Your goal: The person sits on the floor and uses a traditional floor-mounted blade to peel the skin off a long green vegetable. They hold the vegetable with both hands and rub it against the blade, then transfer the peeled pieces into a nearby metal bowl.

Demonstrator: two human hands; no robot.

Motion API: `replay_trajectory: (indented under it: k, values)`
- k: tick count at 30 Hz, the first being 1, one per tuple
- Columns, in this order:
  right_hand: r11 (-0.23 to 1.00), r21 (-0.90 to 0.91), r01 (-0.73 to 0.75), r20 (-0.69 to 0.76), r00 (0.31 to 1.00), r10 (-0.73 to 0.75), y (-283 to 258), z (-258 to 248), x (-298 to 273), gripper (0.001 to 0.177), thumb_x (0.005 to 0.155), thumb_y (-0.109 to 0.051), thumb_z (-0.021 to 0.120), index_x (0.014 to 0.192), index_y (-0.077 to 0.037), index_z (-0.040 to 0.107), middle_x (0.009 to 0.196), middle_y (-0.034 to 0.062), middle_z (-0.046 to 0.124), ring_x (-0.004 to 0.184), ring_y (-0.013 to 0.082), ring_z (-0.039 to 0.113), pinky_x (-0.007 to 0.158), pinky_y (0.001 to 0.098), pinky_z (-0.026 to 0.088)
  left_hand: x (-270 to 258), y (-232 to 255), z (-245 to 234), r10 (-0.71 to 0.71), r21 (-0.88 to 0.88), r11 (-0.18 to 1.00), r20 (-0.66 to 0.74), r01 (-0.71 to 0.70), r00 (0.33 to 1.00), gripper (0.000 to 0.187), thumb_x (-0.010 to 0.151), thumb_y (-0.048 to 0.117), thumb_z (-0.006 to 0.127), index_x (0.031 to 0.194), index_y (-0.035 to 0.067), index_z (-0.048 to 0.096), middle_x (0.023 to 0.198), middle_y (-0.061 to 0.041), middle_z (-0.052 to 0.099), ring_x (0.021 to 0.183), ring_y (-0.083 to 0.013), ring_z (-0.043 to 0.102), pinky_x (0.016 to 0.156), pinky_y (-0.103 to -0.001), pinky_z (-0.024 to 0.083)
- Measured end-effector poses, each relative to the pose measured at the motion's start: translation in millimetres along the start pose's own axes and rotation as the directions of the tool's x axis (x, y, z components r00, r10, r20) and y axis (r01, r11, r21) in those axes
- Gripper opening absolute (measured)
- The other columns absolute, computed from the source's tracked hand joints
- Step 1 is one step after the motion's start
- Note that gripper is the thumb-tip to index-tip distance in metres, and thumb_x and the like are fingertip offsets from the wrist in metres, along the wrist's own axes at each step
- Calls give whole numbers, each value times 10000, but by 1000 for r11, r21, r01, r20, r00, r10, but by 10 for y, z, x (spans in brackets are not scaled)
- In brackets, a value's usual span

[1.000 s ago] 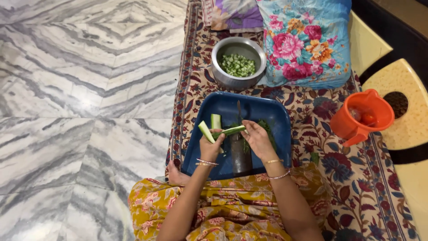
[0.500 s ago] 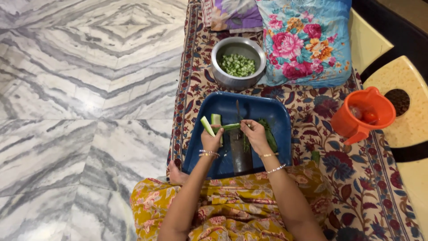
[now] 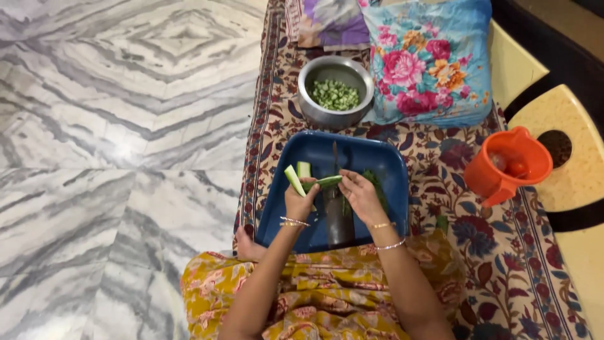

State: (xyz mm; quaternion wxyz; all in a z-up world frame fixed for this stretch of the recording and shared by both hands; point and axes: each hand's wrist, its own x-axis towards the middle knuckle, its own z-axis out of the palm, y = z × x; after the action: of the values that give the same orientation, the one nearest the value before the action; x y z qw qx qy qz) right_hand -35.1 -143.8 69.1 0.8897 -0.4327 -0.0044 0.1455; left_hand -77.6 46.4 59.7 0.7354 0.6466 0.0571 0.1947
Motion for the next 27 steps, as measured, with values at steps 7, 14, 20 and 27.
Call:
replay_trajectory:
  k: [7, 14, 20, 27]
  values:
    - [916, -372, 152, -11, 986, -168, 148, -91, 157, 201, 1002, -79, 665, 1162, 42, 679, 993, 42, 672, 879, 107, 641, 839, 246, 548, 77, -197, 41, -82, 67, 994, -69, 87, 994, 201, 836, 82, 817, 1003, 28, 719, 920, -60, 748, 799, -129, 674, 726, -291, 544]
    - [936, -345, 71, -73, 992, -102, 303, -249, 290, 208, 1020, -140, 627, 1168, 3, 663, 978, 31, 641, 869, 127, 615, 803, 274, 536, 132, -671, -7, -228, 141, 958, -163, 252, 960, 219, 828, 83, 828, 1003, 17, 714, 870, -87, 749, 727, -150, 675, 664, -281, 530]
    - [996, -6, -86, -50, 995, 86, 78, -137, -19, 277, 1016, -252, 597, 1144, -10, 639, 1025, 38, 649, 915, 157, 644, 808, 291, 548, -166, -282, -32, -170, -69, 983, 10, 170, 985, 213, 843, 88, 811, 1019, 25, 711, 915, -62, 750, 789, -121, 695, 712, -257, 540]
    - [939, -338, 65, -67, 993, -93, 182, -108, 124, 219, 1003, -133, 683, 1154, 25, 668, 972, 41, 651, 860, 113, 624, 798, 238, 536, -2, -187, 116, -42, 79, 996, -30, 44, 999, 201, 821, 72, 825, 986, 20, 723, 915, -63, 751, 809, -137, 680, 752, -273, 548]
